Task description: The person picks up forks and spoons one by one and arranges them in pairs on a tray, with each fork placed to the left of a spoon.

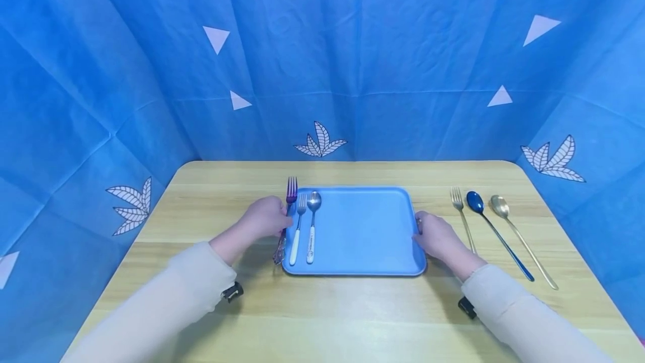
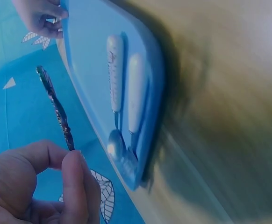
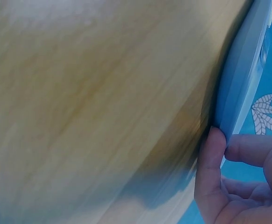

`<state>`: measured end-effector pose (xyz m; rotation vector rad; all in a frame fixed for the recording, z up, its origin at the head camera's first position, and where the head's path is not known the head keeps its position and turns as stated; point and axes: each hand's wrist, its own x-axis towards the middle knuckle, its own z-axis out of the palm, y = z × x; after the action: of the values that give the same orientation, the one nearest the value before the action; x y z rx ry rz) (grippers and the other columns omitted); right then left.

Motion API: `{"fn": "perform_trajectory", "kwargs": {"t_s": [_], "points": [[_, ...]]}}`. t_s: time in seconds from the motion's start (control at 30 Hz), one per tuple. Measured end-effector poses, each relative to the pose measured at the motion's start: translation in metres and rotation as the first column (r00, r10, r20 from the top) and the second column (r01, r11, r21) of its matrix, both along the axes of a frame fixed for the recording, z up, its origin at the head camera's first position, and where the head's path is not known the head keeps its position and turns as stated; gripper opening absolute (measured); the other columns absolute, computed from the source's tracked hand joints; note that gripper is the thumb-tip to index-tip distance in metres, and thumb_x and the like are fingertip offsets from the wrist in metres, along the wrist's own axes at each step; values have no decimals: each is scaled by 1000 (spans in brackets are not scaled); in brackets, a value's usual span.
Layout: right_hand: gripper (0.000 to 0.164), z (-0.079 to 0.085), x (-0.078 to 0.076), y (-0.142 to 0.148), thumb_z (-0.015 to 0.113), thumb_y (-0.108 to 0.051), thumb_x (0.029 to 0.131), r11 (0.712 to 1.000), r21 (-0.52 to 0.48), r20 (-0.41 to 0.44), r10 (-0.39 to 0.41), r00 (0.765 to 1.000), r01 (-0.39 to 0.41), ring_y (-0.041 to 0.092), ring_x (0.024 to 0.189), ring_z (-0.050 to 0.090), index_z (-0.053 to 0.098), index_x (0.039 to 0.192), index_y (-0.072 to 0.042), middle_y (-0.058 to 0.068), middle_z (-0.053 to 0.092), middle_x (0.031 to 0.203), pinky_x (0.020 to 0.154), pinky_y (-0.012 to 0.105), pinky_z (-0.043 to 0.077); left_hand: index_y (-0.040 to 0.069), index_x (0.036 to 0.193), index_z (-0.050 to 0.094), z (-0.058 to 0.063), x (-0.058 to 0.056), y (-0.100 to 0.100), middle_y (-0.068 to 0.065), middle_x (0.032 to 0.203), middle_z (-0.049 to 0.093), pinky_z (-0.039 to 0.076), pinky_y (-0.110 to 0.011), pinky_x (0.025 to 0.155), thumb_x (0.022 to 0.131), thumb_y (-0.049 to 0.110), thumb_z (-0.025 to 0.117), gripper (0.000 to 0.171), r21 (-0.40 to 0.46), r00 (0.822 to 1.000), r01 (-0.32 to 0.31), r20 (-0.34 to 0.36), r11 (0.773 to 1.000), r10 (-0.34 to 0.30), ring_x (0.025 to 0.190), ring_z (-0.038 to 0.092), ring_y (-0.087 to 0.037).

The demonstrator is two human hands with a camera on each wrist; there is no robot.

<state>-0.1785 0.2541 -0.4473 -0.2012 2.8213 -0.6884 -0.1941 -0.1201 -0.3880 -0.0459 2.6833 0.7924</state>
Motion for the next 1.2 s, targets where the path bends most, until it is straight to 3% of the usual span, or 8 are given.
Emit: {"fn": "perform_trajectory", "kwargs": {"t_s": [0.4,0.73,0.87,1.03,1.2], "points": [[56,0,-2,0,70,-5,87,1000,9,7,2,1000,-2,37,86,65,44,129,21,25,66,96,76,50,55,9,77,58,-6,-4,23,0,59,51,46,-26,51,89,19,71,21,35,1000,1,31,999,-2,51,52,-14],[54,-1,-4,1,69,-6,87,1000,24,5,16,1000,-16,33,83,64,45,128,20,20,65,92,75,50,54,12,66,54,-11,-9,38,1,56,55,47,-25,49,89,21,71,30,3,998,45,32,999,-45,51,58,-14],[54,0,-4,1,69,-5,87,1000,24,11,18,1000,-19,33,83,65,45,128,21,21,65,92,74,49,54,11,68,56,-11,-10,45,2,54,54,47,-25,49,89,21,72,28,4,998,60,24,998,-60,52,61,-16],[54,1,-4,1,68,-5,87,999,22,13,25,1000,-26,35,83,65,44,128,22,23,66,93,75,50,54,8,80,61,-13,-10,53,-3,61,62,49,-26,50,89,21,72,19,26,998,64,13,998,-64,63,69,-24],[54,1,-3,-1,68,-5,88,999,25,21,22,1000,-23,33,82,65,44,128,22,21,65,92,74,49,54,8,81,61,-14,-10,62,-4,65,64,49,-26,50,89,24,72,21,29,998,68,5,997,-68,62,68,-22]]}}
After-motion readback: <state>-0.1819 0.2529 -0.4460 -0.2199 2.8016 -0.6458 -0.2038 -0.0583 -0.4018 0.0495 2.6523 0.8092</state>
